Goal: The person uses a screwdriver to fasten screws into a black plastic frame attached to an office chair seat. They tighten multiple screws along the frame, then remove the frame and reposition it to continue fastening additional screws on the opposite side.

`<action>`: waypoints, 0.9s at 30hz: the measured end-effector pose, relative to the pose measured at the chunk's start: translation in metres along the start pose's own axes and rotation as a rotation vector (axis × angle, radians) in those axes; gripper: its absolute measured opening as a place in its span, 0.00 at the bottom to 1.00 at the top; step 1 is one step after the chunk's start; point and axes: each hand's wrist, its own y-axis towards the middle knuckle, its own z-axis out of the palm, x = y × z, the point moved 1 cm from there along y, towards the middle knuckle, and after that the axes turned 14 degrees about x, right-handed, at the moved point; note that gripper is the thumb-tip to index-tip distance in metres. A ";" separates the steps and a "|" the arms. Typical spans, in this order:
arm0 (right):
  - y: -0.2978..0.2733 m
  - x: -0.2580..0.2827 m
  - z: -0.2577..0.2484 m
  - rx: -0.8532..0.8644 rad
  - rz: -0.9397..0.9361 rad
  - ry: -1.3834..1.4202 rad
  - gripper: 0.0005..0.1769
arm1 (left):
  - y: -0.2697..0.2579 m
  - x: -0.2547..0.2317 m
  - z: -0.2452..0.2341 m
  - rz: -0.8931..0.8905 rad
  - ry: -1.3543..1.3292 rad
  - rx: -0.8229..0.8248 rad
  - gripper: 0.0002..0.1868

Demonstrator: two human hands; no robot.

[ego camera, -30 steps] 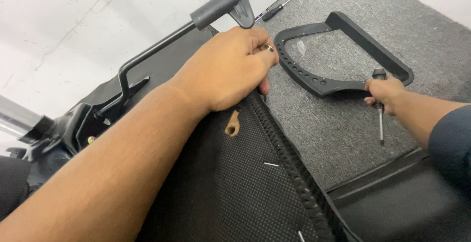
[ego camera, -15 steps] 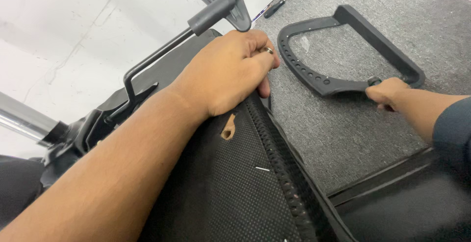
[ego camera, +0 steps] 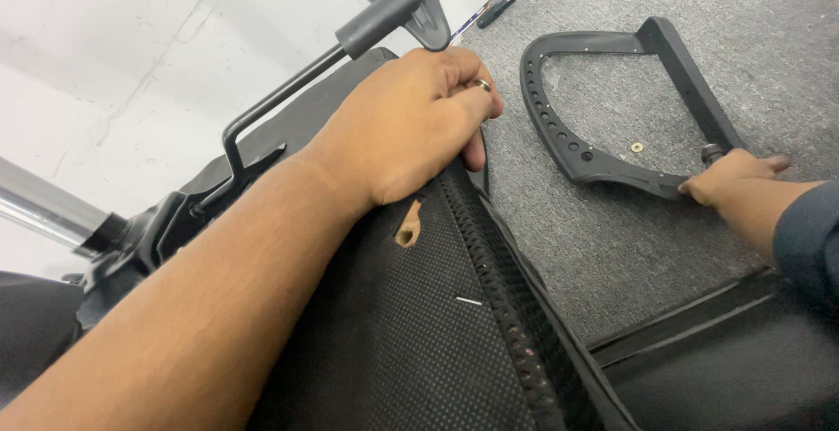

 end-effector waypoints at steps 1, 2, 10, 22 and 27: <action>-0.003 0.000 0.000 -0.018 0.057 0.042 0.55 | 0.000 0.000 0.000 0.002 0.008 -0.001 0.19; -0.008 -0.001 -0.002 -0.038 0.116 0.084 0.58 | 0.000 0.001 0.000 0.006 0.016 -0.002 0.19; -0.037 0.011 -0.009 0.172 -0.303 -0.428 0.39 | -0.001 -0.001 -0.001 0.001 0.022 -0.001 0.18; -0.046 0.014 -0.003 0.085 -0.329 -0.233 0.46 | -0.002 0.001 -0.001 0.016 0.064 -0.035 0.18; -0.075 0.032 -0.011 0.108 -0.423 -0.235 0.36 | -0.002 0.006 0.000 0.092 0.028 -0.067 0.17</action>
